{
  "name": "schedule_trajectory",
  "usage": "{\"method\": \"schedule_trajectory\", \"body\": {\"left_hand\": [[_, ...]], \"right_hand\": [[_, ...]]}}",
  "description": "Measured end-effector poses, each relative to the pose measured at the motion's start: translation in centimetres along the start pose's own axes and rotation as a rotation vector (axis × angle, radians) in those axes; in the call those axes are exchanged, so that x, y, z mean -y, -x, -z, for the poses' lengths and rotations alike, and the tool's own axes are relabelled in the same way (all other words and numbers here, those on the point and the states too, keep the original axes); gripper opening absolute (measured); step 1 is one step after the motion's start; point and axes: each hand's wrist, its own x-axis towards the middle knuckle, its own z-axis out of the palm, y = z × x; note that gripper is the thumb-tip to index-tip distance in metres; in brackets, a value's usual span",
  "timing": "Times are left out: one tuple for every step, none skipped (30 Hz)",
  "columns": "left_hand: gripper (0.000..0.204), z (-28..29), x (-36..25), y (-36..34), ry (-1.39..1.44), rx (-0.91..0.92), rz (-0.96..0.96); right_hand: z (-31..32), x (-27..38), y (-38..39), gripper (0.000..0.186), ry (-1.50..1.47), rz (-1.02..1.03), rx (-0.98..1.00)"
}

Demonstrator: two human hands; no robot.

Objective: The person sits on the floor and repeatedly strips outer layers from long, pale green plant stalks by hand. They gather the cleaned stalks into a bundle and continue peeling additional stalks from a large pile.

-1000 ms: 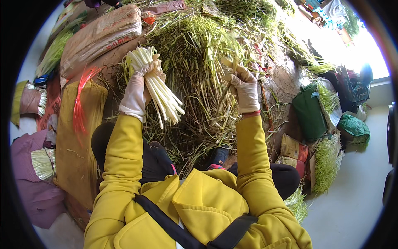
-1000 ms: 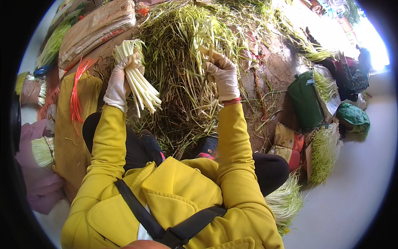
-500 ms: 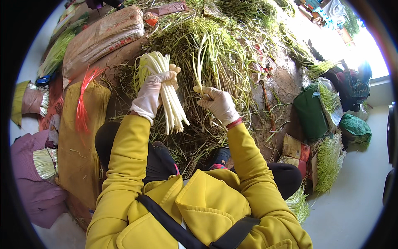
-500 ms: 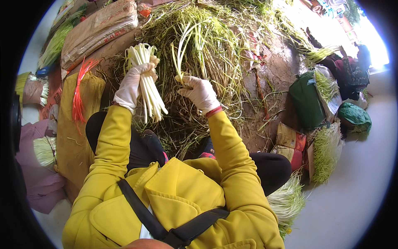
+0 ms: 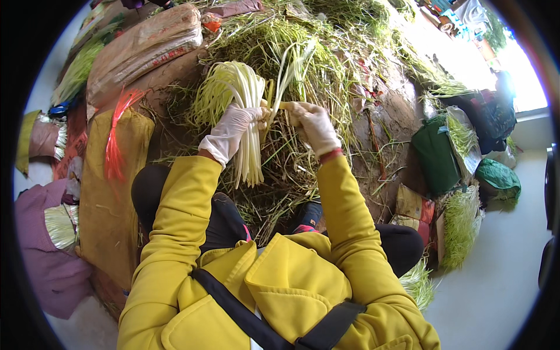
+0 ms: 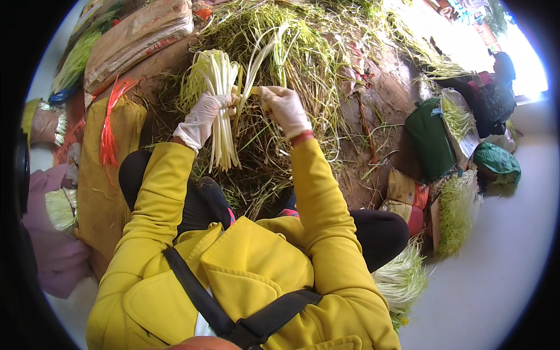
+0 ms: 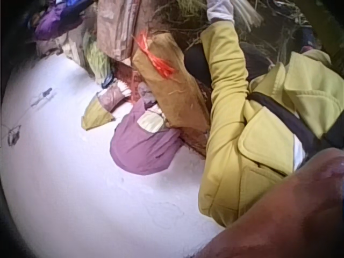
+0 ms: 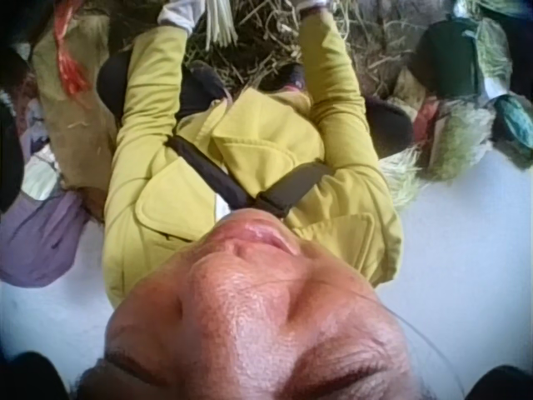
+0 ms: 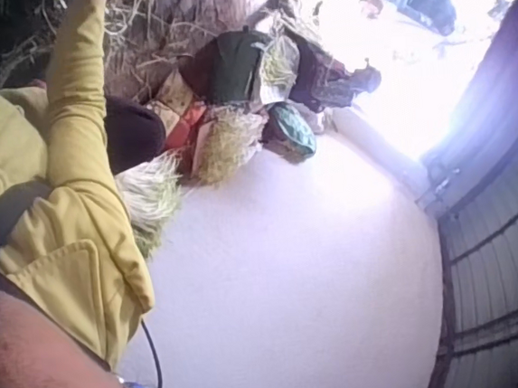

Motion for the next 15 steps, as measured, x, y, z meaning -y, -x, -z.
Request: {"method": "schedule_trajectory", "body": {"left_hand": [[0.018,-0.3,0.0,0.0,0.004,0.013,0.019],[0.016,-0.5,-0.1,0.1,0.016,0.035,0.024],[0.015,-0.6,-0.2,0.1,0.037,0.071,0.022],[0.016,-0.4,-0.4,0.3,0.027,0.066,0.061],[0.018,-0.1,-0.8,0.5,0.026,0.078,0.096],[0.019,0.3,-1.2,0.6,0.025,0.091,0.13],[0.021,0.8,-1.5,0.7,0.025,0.108,0.167],[0.031,1.0,-1.7,0.8,0.101,0.12,0.19],[0.039,1.4,-1.9,1.0,0.176,0.173,0.229],[0.04,1.6,-2.1,1.1,0.135,0.174,0.225],[0.04,1.8,-2.4,1.1,0.132,0.208,0.217],[0.039,1.8,-2.5,1.3,0.066,0.149,0.207],[0.037,2.0,-2.9,1.3,0.054,0.14,0.216],[0.036,2.1,-3.3,1.3,-0.047,0.106,0.217],[0.035,2.3,-3.9,1.2,-0.115,0.099,0.201]], "right_hand": [[-0.5,0.1,-0.4,0.02,-0.176,-0.054,0.065],[-0.9,0.0,-0.5,0.017,-0.343,0.012,0.213],[-1.5,-0.1,-0.8,0.01,-0.431,0.047,0.199],[-1.3,-0.3,-0.7,0.007,-0.448,0.101,0.099],[-1.3,-0.6,-0.7,0.005,-0.449,0.085,0.039],[-0.5,-0.7,-0.7,0.006,-0.543,0.173,0.045],[0.9,-0.7,-0.6,0.008,-0.582,0.248,0.012],[2.3,-0.7,-0.7,0.011,-0.614,0.282,-0.104],[4.4,-0.7,-0.4,0.014,-0.651,0.286,-0.094],[6.3,-0.5,-0.6,0.016,-0.66,0.324,-0.144],[8.0,-0.6,-0.5,0.017,-0.681,0.366,-0.176],[9.5,-0.4,-0.7,0.016,-0.776,0.36,-0.201],[10.6,-0.2,-0.8,0.016,-0.872,0.399,-0.184],[11.5,0.0,-0.8,0.015,-0.889,0.379,-0.186],[11.9,0.2,-0.8,0.014,-0.905,0.372,-0.157]]}}
